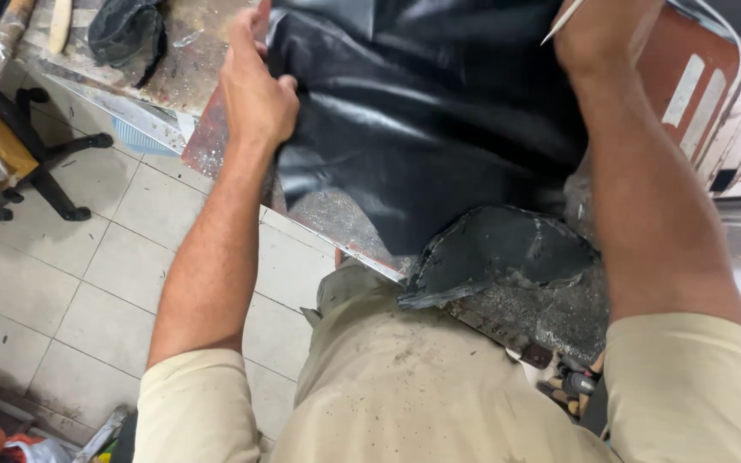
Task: The person retrieves a black sheet of material and a shoe sole from a shelf. They place the material on a workbench, smooth it out, and then use a white marking tool to trace the outline of the sole onto the material.
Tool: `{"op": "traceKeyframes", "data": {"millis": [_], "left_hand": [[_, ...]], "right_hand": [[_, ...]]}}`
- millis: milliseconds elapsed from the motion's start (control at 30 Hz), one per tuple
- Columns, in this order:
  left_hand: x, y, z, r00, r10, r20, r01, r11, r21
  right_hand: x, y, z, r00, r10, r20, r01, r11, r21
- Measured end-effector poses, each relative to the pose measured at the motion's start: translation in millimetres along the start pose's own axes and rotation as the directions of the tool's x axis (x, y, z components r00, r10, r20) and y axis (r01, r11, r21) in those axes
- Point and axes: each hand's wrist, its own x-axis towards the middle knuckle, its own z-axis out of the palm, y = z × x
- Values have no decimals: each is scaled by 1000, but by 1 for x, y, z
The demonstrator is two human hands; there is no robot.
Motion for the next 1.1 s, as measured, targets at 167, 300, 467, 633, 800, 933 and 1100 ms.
{"op": "traceKeyframes", "data": {"millis": [167,300,467,633,800,933,1100], "left_hand": [[44,-58,30,976,92,-198,-52,978,201],[30,-14,-5,958,212,-193,-112,897,428],[-39,55,-16,842,529,105,-538,837,96],[-101,75,26,596,667,447,-664,723,-192],[-122,87,29,609,648,458,-695,714,-84],[-125,89,31,601,663,447,-719,692,-60],[-126,82,44,575,735,361,-791,611,16]], "right_hand": [[-73,-21,-56,992,3,125,-14,997,82],[-110,-55,-95,972,-54,229,12,983,181],[-212,-55,-92,834,220,506,-310,945,101],[-284,-52,-85,942,57,330,-157,946,284],[-342,8,-118,966,260,-1,-233,866,442],[-352,58,-112,602,793,-95,-631,544,553],[-310,73,-115,508,849,148,-565,199,801]]}}
